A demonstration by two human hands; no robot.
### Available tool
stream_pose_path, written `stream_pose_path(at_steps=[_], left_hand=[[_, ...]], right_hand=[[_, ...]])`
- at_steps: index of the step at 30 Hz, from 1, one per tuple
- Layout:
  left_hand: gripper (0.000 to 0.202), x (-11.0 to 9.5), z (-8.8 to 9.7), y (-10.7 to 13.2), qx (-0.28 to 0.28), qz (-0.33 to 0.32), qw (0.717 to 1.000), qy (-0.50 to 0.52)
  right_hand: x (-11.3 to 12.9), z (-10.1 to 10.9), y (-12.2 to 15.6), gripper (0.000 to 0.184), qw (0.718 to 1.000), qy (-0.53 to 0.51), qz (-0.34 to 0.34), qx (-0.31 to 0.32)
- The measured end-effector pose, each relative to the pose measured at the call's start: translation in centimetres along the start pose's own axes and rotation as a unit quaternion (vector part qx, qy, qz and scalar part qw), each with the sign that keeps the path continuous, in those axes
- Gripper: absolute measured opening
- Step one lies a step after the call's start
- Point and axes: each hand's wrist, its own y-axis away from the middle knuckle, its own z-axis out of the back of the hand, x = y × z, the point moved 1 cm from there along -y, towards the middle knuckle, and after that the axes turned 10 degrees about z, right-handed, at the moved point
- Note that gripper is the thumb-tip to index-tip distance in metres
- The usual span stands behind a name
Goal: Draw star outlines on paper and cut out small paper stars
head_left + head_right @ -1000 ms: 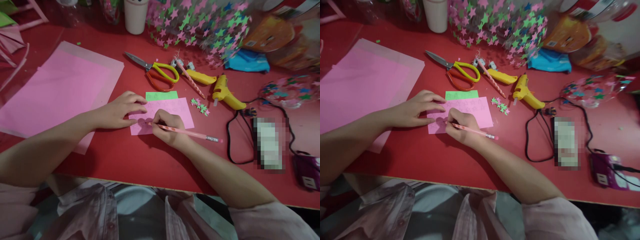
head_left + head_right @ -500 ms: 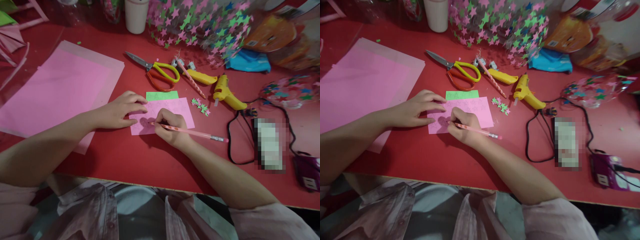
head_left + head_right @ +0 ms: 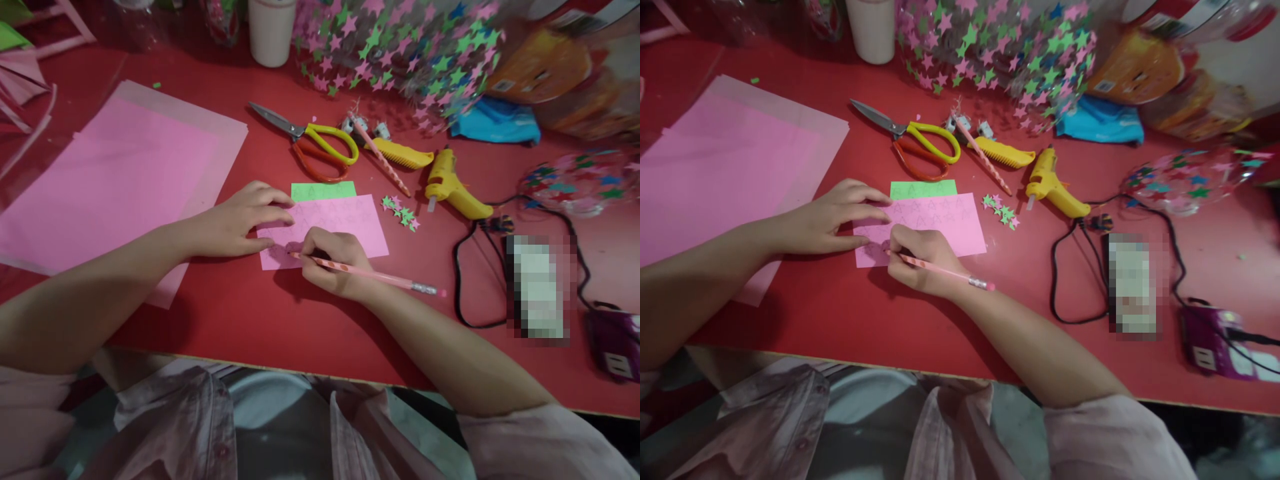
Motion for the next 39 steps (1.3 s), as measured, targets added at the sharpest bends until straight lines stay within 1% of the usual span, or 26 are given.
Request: stream_pose_path(at_steps=[5, 10, 12, 14, 17, 19, 21, 23, 28, 34, 39], left_hand=[[0.033, 0.0, 0.0, 0.0, -0.002, -0.005, 1.0, -0.012], [0.034, 0.0, 0.0, 0.0, -0.002, -0.004, 1.0, -0.015], [0.035, 0.1, 0.0, 0.0, -0.001, -0.008, 1.0, -0.017], [0.035, 0.1, 0.0, 0.1, 0.001, -0.017, 1.0, -0.019], [0.037, 0.1, 0.0, 0.1, 0.009, -0.026, 1.0, -0.012], [0.038, 0.1, 0.1, 0.1, 0.008, -0.025, 1.0, -0.006], [0.037, 0.1, 0.2, 0.0, -0.002, -0.02, 1.0, -0.004], [0.036, 0.1, 0.2, -0.1, -0.015, -0.014, 1.0, -0.009], [0.033, 0.1, 0.1, -0.1, -0.032, -0.004, 0.999, -0.014], [0.033, 0.1, 0.0, -0.1, -0.014, -0.009, 1.0, -0.014], [0.033, 0.2, 0.0, -0.1, -0.01, -0.008, 1.0, -0.019]], right_hand=[[-0.1, -0.1, 0.0, 0.011, 1.0, -0.001, 0.022, 0.023], [0.0, 0.0, -0.1, 0.013, 1.0, -0.011, 0.024, 0.017], [0.0, 0.1, -0.1, 0.012, 1.0, -0.027, 0.005, -0.005], [-0.2, 0.4, -0.2, 0.012, 0.996, -0.064, -0.027, -0.048], [-0.7, 0.9, -0.4, 0.021, 0.982, -0.13, -0.071, -0.114], [-0.9, 1.3, -0.5, 0.021, 0.977, -0.147, -0.087, -0.131], [-1.0, 1.5, -0.5, 0.016, 0.977, -0.142, -0.092, -0.128], [-0.8, 1.6, -0.6, 0.012, 0.981, -0.133, -0.082, -0.111], [0.0, 1.0, -0.5, 0.005, 0.993, -0.105, -0.041, -0.024], [-0.5, 0.8, -0.4, 0.012, 0.998, -0.044, -0.031, -0.035], [-0.8, 0.8, -0.4, 0.014, 0.999, -0.048, -0.016, -0.017]])
